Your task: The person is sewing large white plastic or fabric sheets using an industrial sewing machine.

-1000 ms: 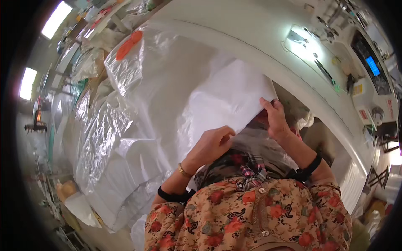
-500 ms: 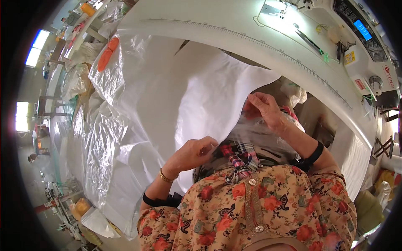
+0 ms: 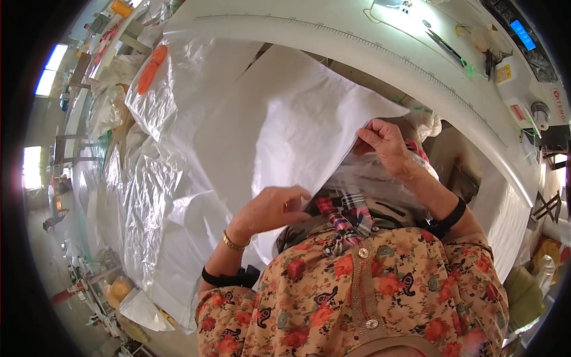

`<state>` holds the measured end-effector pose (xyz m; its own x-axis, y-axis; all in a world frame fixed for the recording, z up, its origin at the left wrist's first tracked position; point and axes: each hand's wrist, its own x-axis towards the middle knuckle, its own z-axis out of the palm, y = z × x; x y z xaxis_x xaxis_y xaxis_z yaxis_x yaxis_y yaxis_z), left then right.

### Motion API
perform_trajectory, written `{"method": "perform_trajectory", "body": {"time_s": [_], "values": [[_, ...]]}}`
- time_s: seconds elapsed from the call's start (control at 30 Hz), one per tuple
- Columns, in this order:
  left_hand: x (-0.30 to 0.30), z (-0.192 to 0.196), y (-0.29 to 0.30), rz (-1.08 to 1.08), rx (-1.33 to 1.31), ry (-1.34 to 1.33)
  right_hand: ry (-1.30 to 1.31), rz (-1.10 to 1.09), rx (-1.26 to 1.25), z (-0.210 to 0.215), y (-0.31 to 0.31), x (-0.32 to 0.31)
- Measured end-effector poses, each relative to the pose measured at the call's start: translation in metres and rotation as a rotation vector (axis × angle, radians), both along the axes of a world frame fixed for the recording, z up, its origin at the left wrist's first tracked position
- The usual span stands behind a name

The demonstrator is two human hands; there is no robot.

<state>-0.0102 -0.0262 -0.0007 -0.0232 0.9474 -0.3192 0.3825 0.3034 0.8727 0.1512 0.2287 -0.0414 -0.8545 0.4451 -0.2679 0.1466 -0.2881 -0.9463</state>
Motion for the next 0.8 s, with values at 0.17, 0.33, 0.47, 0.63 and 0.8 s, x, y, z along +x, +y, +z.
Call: {"method": "perform_trajectory", "body": {"time_s": [0.17, 0.33, 0.47, 0.63, 0.8], "values": [[0.001, 0.009, 0.061, 0.31, 0.58, 0.236, 0.01, 0.162, 0.301, 0.03, -0.014, -0.005], [0.013, 0.009, 0.088, 0.297, 0.498, 0.116, 0.062, 0.324, 0.665, 0.059, -0.017, -0.004], [0.01, 0.006, 0.083, 0.375, 0.417, -0.077, 0.086, 0.383, 0.856, 0.055, -0.015, -0.001], [-0.007, 0.014, 0.068, 0.614, 0.342, -0.24, 0.044, 0.301, 0.735, 0.039, -0.011, 0.001], [-0.005, 0.035, 0.053, 0.675, 0.199, -0.41, 0.053, 0.001, 0.128, 0.038, -0.022, -0.018]]}}
